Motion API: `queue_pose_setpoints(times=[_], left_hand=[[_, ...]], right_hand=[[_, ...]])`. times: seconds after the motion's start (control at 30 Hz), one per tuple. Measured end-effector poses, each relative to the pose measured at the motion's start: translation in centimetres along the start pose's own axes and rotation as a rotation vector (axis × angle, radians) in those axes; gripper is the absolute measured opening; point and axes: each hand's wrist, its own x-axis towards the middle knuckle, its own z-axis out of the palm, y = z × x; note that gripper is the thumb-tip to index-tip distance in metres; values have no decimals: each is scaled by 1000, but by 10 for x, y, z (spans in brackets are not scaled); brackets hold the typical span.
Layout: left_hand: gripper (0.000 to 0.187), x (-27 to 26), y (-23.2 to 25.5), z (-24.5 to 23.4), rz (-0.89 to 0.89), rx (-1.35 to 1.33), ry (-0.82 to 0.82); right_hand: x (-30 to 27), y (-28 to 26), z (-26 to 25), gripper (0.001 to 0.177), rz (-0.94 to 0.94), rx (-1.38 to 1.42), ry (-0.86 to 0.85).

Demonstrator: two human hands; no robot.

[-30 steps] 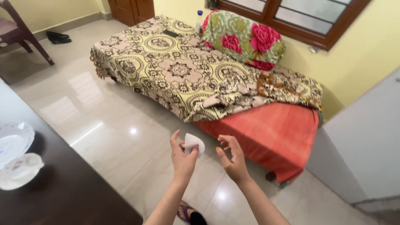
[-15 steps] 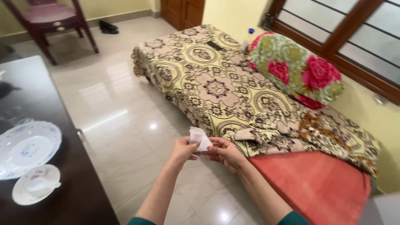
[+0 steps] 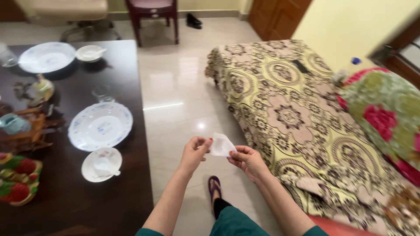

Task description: Folding white paper napkins and placing them on a dining table next to plates.

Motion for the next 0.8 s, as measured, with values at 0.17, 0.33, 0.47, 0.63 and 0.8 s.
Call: queue_pose_setpoints(times=[0.17, 0.33, 0.47, 0.63, 0.8], left_hand=[[33, 36, 2, -28, 62, 143, -32], [27, 99, 12, -63, 70, 165, 10], [20, 154, 25, -95, 38, 34, 65], [23, 226, 16, -180, 178, -160, 247], [73, 208, 82, -274, 395, 296, 941]], right_hand=[[78, 2, 32, 25, 83, -13, -147], [143, -30, 88, 26, 136, -107, -226], [204, -48, 112, 25, 171, -172, -299], [307, -57, 105, 26, 225, -186, -304], [385, -57, 108, 37, 372, -197, -228]])
